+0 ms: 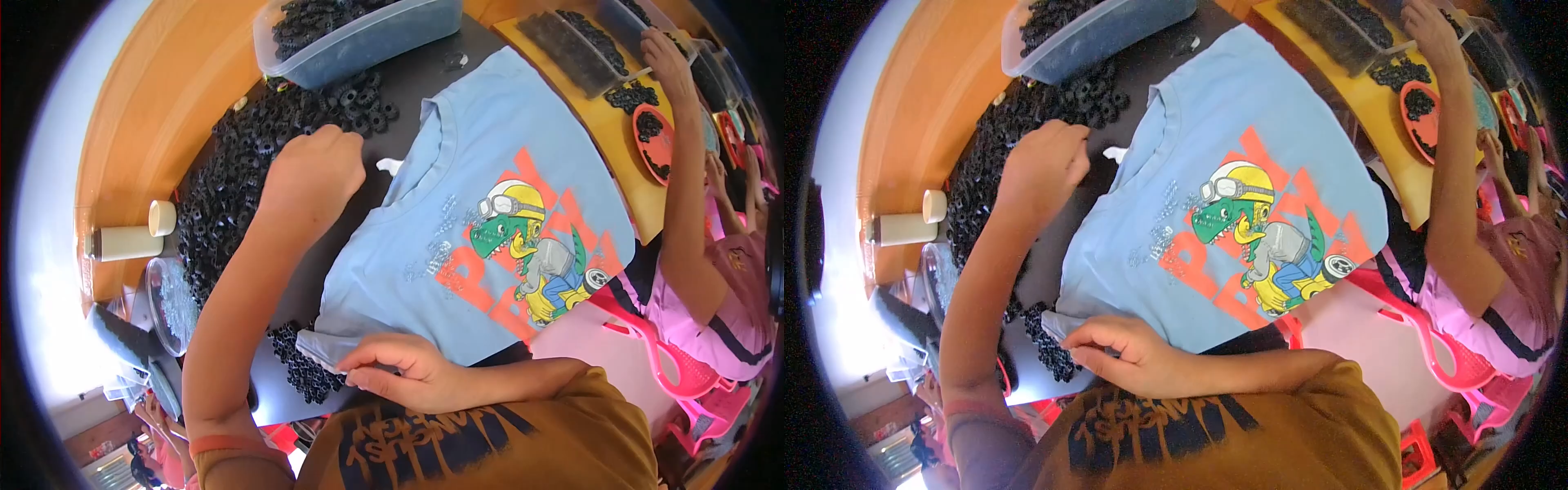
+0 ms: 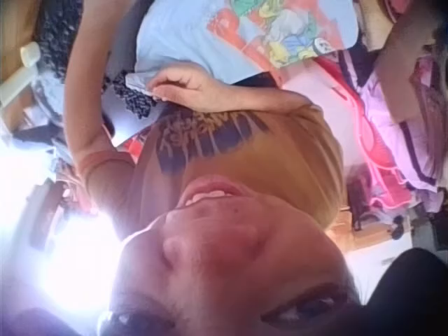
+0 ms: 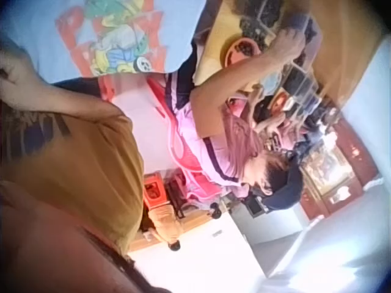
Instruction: Attaching decorative black plastic components to a light blue graphic t-shirt.
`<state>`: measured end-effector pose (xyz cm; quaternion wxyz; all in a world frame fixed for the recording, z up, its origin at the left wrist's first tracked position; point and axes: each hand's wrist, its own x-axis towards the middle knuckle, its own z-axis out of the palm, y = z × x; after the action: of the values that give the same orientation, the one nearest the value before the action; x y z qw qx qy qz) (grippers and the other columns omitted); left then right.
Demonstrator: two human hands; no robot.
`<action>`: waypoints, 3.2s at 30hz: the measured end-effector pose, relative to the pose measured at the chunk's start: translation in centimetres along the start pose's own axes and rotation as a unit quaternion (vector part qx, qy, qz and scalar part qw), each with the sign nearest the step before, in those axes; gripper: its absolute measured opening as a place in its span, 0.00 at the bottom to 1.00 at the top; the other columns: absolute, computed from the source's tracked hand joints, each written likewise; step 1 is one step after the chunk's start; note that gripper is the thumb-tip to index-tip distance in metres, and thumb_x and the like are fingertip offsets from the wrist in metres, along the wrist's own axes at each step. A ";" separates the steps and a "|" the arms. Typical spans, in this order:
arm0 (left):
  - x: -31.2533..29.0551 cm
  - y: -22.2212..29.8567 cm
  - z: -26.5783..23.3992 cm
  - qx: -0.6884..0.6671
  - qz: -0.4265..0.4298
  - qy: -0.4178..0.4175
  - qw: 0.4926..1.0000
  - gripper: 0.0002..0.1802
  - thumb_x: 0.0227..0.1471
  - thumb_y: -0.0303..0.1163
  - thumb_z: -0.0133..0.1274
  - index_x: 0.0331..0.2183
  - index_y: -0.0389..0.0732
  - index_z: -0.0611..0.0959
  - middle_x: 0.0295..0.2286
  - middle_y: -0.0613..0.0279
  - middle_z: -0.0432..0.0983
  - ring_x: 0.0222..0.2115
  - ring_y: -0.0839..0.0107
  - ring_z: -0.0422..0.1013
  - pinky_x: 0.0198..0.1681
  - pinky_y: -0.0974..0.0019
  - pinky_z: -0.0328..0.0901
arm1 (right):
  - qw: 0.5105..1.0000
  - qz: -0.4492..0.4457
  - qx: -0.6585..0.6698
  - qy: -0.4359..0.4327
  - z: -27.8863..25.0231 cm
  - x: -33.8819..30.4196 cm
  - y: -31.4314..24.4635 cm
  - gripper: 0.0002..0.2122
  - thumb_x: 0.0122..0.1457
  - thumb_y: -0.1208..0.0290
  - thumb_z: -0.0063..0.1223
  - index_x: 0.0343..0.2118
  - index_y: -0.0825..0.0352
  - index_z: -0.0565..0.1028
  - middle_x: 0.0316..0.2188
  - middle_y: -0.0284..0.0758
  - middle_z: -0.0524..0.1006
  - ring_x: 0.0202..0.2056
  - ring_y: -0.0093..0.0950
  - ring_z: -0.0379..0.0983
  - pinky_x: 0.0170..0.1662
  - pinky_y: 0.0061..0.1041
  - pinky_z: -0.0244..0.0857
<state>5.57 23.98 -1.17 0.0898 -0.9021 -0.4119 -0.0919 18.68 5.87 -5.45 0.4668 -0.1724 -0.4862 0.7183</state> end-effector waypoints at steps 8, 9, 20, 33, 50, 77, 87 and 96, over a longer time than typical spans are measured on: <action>5.7 -6.4 -8.6 -0.143 -0.075 0.181 0.970 0.23 0.55 0.36 0.47 0.47 0.29 0.70 0.26 0.62 0.73 0.23 0.78 0.67 0.27 0.75 0.62 | 0.998 0.033 0.050 -0.025 0.7 0.0 -0.1 0.08 0.58 0.80 0.47 0.40 0.72 0.72 0.32 0.34 0.74 0.33 0.20 0.71 0.36 0.18 0.63; 5.6 -3.1 -8.8 -0.246 -0.271 0.185 0.912 0.22 0.55 0.35 0.46 0.48 0.30 0.70 0.26 0.63 0.73 0.23 0.78 0.67 0.26 0.74 0.62 | 0.993 0.074 0.093 -0.020 0.6 0.0 0.1 0.08 0.58 0.81 0.46 0.41 0.71 0.72 0.33 0.34 0.73 0.33 0.20 0.71 0.36 0.17 0.63; -17.3 -1.1 -5.9 -0.092 -0.246 0.037 0.964 0.09 0.47 0.24 0.50 0.34 0.33 0.78 0.35 0.50 0.73 0.37 0.53 0.69 0.41 0.61 0.64 | 0.993 0.116 0.033 0.003 0.7 0.2 -0.2 0.07 0.56 0.81 0.49 0.38 0.71 0.74 0.31 0.34 0.74 0.31 0.21 0.71 0.34 0.19 0.63; -23.0 0.1 -5.2 -0.028 -0.290 0.068 0.954 0.20 0.41 0.24 0.55 0.41 0.37 0.77 0.42 0.54 0.72 0.45 0.56 0.67 0.49 0.58 0.61 | 0.998 0.059 -0.005 0.002 1.5 0.1 0.4 0.08 0.59 0.81 0.44 0.41 0.73 0.72 0.34 0.38 0.73 0.33 0.22 0.70 0.37 0.19 0.64; -19.9 1.0 -4.2 0.001 -0.261 0.052 0.964 0.10 0.39 0.31 0.58 0.29 0.38 0.80 0.40 0.58 0.72 0.48 0.60 0.65 0.52 0.52 0.52 | 0.997 0.067 -0.022 -0.008 0.9 0.3 0.1 0.08 0.59 0.80 0.45 0.41 0.72 0.72 0.32 0.37 0.74 0.31 0.21 0.70 0.36 0.18 0.64; -17.7 7.7 -8.3 -0.315 -0.207 0.030 0.926 0.09 0.34 0.25 0.59 0.25 0.43 0.78 0.33 0.65 0.74 0.38 0.65 0.71 0.48 0.54 0.55 | 0.997 0.068 0.003 0.030 1.6 0.4 0.3 0.12 0.59 0.79 0.46 0.46 0.71 0.69 0.37 0.31 0.71 0.32 0.15 0.64 0.36 0.14 0.59; -17.3 4.1 -6.1 -0.080 -0.279 0.087 0.953 0.09 0.42 0.24 0.55 0.31 0.38 0.80 0.29 0.59 0.75 0.31 0.62 0.70 0.38 0.62 0.59 | 0.982 0.125 0.117 0.082 1.2 0.0 -0.1 0.10 0.59 0.77 0.48 0.44 0.70 0.70 0.32 0.29 0.71 0.32 0.15 0.68 0.37 0.14 0.61; -16.7 2.7 -3.4 -0.011 -0.268 0.001 0.963 0.09 0.44 0.28 0.54 0.32 0.41 0.80 0.29 0.59 0.73 0.31 0.58 0.69 0.38 0.59 0.61 | 0.973 0.143 0.163 0.074 0.9 -0.1 -0.3 0.09 0.59 0.75 0.47 0.42 0.70 0.70 0.34 0.34 0.73 0.35 0.20 0.71 0.39 0.19 0.66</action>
<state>-3.46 9.34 -2.14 0.0529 -0.7597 -0.6372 -0.1182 18.19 5.33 -4.81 0.4160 -0.2144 -0.2965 0.8325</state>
